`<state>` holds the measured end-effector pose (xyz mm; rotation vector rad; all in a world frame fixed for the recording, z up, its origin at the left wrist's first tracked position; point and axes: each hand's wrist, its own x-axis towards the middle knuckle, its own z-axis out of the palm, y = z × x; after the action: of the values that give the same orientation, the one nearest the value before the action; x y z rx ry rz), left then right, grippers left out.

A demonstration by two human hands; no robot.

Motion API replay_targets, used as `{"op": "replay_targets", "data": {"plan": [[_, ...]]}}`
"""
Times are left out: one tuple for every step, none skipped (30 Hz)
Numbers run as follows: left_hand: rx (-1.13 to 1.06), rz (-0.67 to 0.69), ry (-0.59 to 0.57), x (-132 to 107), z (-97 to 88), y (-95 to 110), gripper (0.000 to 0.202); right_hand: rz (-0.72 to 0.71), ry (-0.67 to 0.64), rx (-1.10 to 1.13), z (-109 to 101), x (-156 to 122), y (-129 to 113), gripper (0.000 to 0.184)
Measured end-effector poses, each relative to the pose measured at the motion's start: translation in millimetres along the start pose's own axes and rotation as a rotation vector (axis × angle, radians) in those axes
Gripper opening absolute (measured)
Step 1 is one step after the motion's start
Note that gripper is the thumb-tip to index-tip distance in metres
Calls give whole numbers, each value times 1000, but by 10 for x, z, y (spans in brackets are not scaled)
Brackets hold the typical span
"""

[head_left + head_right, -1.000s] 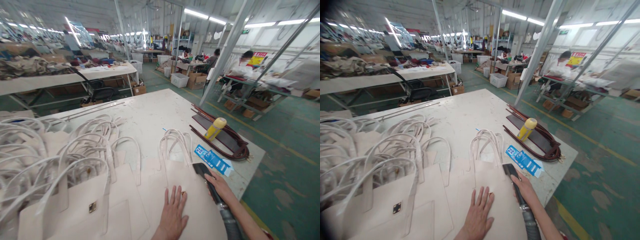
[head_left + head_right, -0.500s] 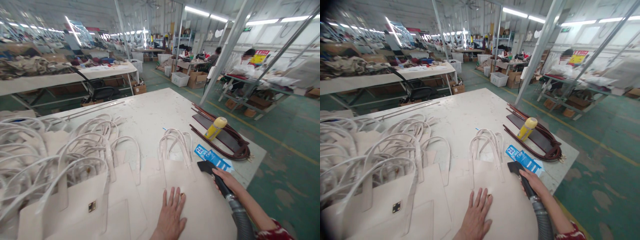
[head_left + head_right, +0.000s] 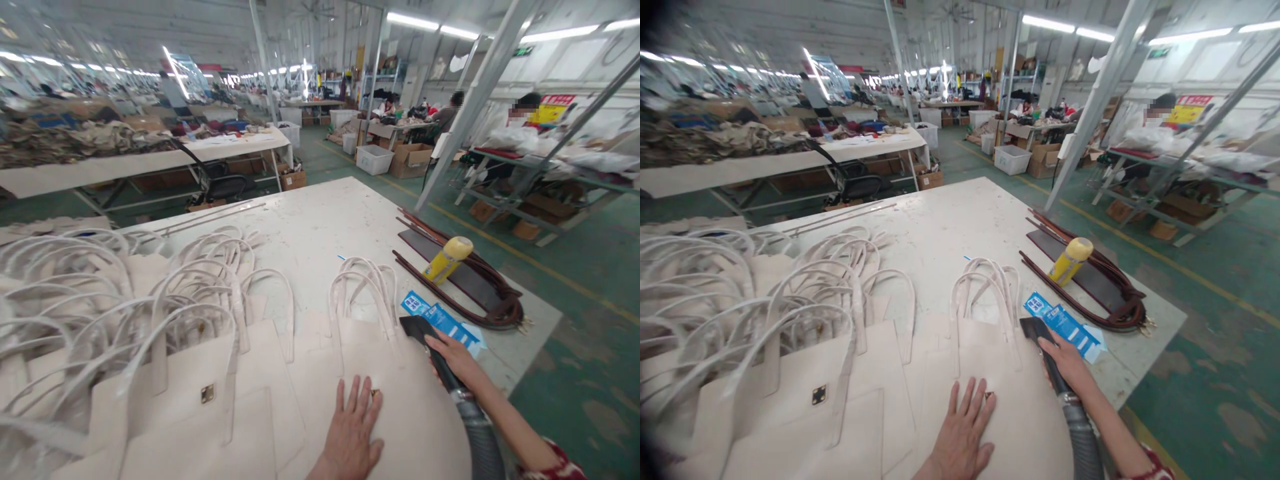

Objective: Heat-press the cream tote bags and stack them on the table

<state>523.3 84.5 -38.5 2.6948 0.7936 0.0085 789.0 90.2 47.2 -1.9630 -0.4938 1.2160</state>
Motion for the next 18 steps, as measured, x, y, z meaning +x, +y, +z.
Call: {"op": "replay_targets", "data": {"plan": [[-5,-2,4,-12,1,6,76,-30,-32,-8,86,-99,-4,59],[-9,-7,11,-25,0,10,76,-59,-91,-20,182,-210,2,60],[-14,-14,22,-38,-2,12,75,-84,-174,-35,289,-324,15,61],[-19,-15,33,-53,-5,13,74,-104,-270,-56,408,-430,31,62],[-26,-5,42,-67,-9,11,74,-116,-369,-85,538,-521,47,63],[-34,15,50,-81,-13,7,73,-121,-450,-119,674,-591,59,63],[-41,34,60,-94,-15,3,71,-127,-499,-156,814,-637,64,63],[-43,48,72,-105,-15,0,70,-149,-518,-191,953,-660,61,63],[-39,55,87,-115,-13,-2,69,-184,-513,-224,1083,-664,49,62],[-29,57,106,-122,-10,-3,68,-224,-495,-253,1200,-653,28,61],[-16,56,126,-127,-5,-3,68,-263,-475,-275,1300,-635,1,59],[-3,55,146,-130,3,-3,68,-294,-463,-291,1380,-614,-31,59],[7,59,165,-131,12,-3,68,-312,-461,-302,1443,-594,-64,58],[13,66,180,-131,25,-4,68,-322,-463,-307,1490,-578,-97,58],[16,68,191,-130,43,-6,68,-327,-476,-313,1526,-565,-128,57],[16,64,198,-126,65,-8,67,-330,-492,-321,1559,-555,-155,56],[11,58,202,-121,93,-10,66,-333,-512,-331,1594,-546,-179,55],[3,52,201,-113,125,-11,65,-332,-533,-342,1635,-536,-199,54]]}}
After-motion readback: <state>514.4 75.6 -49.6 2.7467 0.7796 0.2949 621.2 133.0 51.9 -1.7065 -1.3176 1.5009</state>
